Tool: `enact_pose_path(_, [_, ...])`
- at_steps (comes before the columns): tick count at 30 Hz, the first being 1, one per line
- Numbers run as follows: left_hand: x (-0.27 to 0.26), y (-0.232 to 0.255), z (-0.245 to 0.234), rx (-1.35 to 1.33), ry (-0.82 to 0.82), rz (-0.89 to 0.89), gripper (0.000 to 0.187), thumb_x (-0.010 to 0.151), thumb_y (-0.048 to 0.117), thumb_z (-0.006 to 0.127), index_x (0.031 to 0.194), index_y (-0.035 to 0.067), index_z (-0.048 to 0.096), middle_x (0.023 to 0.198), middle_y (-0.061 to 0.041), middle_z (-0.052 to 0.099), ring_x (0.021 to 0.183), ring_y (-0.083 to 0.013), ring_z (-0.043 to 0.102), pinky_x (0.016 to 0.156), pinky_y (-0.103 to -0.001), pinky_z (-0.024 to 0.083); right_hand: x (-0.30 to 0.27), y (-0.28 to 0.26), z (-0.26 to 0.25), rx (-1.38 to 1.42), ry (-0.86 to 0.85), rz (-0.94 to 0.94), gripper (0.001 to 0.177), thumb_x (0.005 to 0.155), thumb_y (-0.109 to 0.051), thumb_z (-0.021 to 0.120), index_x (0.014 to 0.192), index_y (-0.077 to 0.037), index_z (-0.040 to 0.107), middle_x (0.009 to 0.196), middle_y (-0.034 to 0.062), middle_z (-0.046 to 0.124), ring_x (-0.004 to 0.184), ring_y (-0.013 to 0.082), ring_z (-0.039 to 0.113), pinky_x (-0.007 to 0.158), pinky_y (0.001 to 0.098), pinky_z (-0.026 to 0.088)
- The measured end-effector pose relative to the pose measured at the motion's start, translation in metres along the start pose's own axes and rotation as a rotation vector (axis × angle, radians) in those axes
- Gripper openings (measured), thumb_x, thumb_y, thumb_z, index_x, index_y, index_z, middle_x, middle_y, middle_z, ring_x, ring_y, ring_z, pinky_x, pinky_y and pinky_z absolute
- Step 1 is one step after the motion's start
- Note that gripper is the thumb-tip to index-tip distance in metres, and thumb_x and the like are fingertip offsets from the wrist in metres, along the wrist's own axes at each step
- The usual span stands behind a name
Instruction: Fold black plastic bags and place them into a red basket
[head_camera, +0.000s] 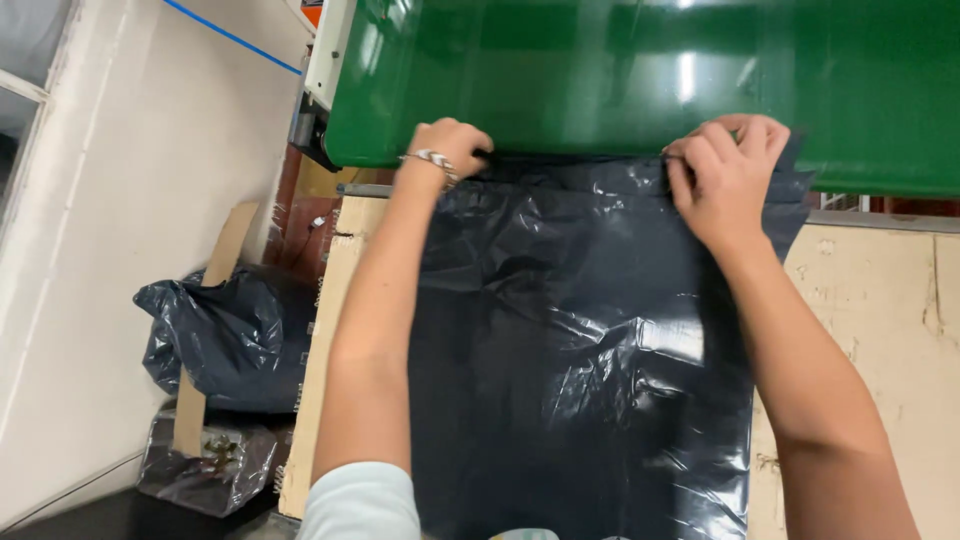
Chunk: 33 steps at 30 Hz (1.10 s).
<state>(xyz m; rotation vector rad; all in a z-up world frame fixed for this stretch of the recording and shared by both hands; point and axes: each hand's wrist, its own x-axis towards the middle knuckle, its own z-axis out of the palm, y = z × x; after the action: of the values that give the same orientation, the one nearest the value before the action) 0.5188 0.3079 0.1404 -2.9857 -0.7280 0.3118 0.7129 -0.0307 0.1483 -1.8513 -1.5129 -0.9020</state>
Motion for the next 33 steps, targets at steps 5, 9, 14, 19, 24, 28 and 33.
enact_pose_path(5, [-0.025,-0.032,-0.052,-0.136,-0.061,-0.082,0.020,0.096,0.035,0.068,0.112,0.029,0.078,0.109,-0.004,0.075,0.122,-0.0356,0.054,0.096,-0.063,0.042,0.003,0.008,0.006,-0.039,0.003,-0.002,0.013,0.106,-0.007,0.076,0.097,-0.012,0.069,0.093,-0.0010,0.068,0.097,0.0312,0.054,0.092,0.0448,0.034])
enact_pose_path(9, [-0.005,-0.033,-0.029,0.052,0.139,-0.053,0.012,0.095,0.033,0.070,0.097,0.030,0.082,0.086,-0.001,0.077,0.111,-0.0365,0.059,0.080,-0.060,0.048,-0.001,0.009,0.021,-0.113,-0.019,0.016,0.011,0.102,-0.008,0.077,0.100,-0.013,0.067,0.091,0.0002,0.066,0.096,0.0311,0.054,0.091,0.0444,0.036])
enact_pose_path(14, [0.009,-0.016,0.025,0.356,0.922,0.020,0.014,0.070,0.010,0.073,0.069,0.021,0.065,0.069,0.004,0.056,0.080,-0.0289,0.049,0.056,-0.041,0.037,-0.005,-0.052,0.008,-0.082,-0.032,0.002,0.029,0.092,-0.009,0.069,0.121,-0.012,0.072,0.112,0.0067,0.075,0.121,0.0316,0.059,0.103,0.0526,0.043])
enact_pose_path(19, [-0.067,0.082,0.011,0.275,0.882,0.179,0.023,0.074,0.037,0.074,0.090,0.023,0.064,0.090,0.002,0.060,0.093,-0.0221,0.057,0.079,-0.039,0.046,-0.111,-0.167,-0.008,0.353,-0.445,-0.250,0.054,0.084,-0.044,0.070,0.128,-0.014,0.065,0.133,0.0121,0.063,0.131,0.0374,0.056,0.112,0.0615,0.037])
enact_pose_path(24, [-0.178,0.142,0.094,-0.142,0.642,0.721,0.026,0.102,0.032,0.052,0.111,0.014,0.069,0.119,-0.003,0.068,0.128,-0.0259,0.058,0.103,-0.048,0.043,-0.173,-0.143,-0.004,0.465,-0.781,-0.350,0.072,0.085,-0.059,0.069,0.140,-0.014,0.059,0.141,0.0152,0.055,0.136,0.0357,0.048,0.113,0.0632,0.031])
enact_pose_path(28, [-0.208,0.114,0.148,-0.146,0.317,0.557,0.062,0.101,0.061,0.042,0.151,0.025,0.047,0.163,-0.001,0.039,0.154,-0.0254,0.029,0.115,-0.063,0.027,-0.158,-0.054,-0.004,0.191,-0.900,0.123,0.068,0.092,-0.058,0.051,0.147,-0.019,0.052,0.159,0.0103,0.046,0.149,0.0310,0.038,0.121,0.0614,0.025])
enact_pose_path(33, [-0.208,0.106,0.153,-0.220,0.229,0.401,0.071,0.098,0.062,0.050,0.159,0.026,0.038,0.168,0.000,0.030,0.158,-0.0262,0.021,0.118,-0.068,0.020,-0.183,0.063,0.035,-0.407,-0.827,0.607,0.125,0.091,-0.100,0.015,0.163,0.000,0.035,0.168,0.0242,0.032,0.157,0.0405,0.020,0.126,0.0554,0.006])
